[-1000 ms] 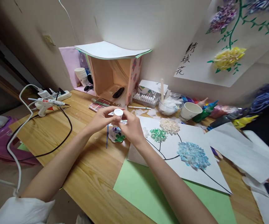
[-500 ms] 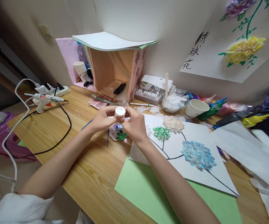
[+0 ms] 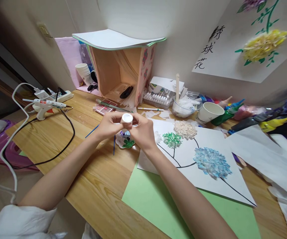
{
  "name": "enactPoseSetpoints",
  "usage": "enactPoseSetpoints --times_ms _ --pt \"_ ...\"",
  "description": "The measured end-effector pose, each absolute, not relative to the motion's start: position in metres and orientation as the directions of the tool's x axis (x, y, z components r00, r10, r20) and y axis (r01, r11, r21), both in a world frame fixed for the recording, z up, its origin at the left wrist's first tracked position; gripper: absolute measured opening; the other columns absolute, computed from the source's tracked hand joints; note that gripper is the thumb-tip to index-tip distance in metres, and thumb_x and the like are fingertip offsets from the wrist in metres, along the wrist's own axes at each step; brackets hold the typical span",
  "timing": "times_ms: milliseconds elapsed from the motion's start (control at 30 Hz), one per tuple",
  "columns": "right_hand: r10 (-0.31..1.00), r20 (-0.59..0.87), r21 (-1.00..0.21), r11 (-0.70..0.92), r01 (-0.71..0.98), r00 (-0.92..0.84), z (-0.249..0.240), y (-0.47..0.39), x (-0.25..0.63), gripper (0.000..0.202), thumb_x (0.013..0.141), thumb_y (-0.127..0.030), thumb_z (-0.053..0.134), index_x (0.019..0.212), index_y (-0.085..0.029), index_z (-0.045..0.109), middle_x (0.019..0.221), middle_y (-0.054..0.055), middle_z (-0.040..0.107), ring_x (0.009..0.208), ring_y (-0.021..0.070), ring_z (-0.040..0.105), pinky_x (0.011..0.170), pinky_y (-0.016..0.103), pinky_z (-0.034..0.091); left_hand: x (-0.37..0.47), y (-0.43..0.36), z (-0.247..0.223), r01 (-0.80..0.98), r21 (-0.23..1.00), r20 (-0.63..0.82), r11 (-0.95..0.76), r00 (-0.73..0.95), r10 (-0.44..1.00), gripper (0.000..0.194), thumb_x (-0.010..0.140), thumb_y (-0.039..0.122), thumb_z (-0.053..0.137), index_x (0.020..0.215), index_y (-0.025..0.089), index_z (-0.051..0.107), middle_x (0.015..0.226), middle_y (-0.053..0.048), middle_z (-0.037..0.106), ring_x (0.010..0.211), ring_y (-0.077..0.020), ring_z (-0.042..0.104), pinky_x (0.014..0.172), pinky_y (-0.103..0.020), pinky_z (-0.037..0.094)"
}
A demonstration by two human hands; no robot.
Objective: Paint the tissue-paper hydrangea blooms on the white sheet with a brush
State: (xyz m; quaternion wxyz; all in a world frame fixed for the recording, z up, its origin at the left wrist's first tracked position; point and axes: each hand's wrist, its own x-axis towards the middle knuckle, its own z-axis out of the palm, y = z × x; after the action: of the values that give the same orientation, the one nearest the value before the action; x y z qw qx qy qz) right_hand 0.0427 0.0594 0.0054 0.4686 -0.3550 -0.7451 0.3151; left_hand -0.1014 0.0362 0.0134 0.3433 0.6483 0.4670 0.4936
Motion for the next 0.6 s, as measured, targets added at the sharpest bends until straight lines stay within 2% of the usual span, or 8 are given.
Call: enactPoseSetpoints --times_ms 367,600 --pt "0.838 0.461 -0.827 0.525 0.201 -0.292 0.0064 0.0582 0.0431 0.014 0.067 -0.013 0.061 0.077 -0.018 0.069 0.074 0.001 0.071 0.068 0.0156 0.063 0.066 0.027 0.050 -0.0977 0.0342 0.0179 0.225 0.907 0.348 -0.355 0.070 0.935 0.012 0.066 0.024 0.074 0.074 0.015 0.076 0.065 0.001 0.064 0.068 -0.0152 0.059 0.066 -0.025 0.044" --pt "0.851 0.444 -0.842 0.503 0.194 -0.279 0.0060 0.0590 0.0426 0.008 0.066 -0.016 0.063 0.072 -0.018 0.068 0.070 0.000 0.070 0.064 0.0145 0.061 0.062 0.026 0.048 -0.0974 0.0339 0.0164 0.271 0.902 0.336 -0.337 0.052 0.940 0.015 0.067 0.029 0.073 0.074 0.016 0.076 0.069 0.000 0.068 0.071 -0.0173 0.061 0.067 -0.027 0.046"
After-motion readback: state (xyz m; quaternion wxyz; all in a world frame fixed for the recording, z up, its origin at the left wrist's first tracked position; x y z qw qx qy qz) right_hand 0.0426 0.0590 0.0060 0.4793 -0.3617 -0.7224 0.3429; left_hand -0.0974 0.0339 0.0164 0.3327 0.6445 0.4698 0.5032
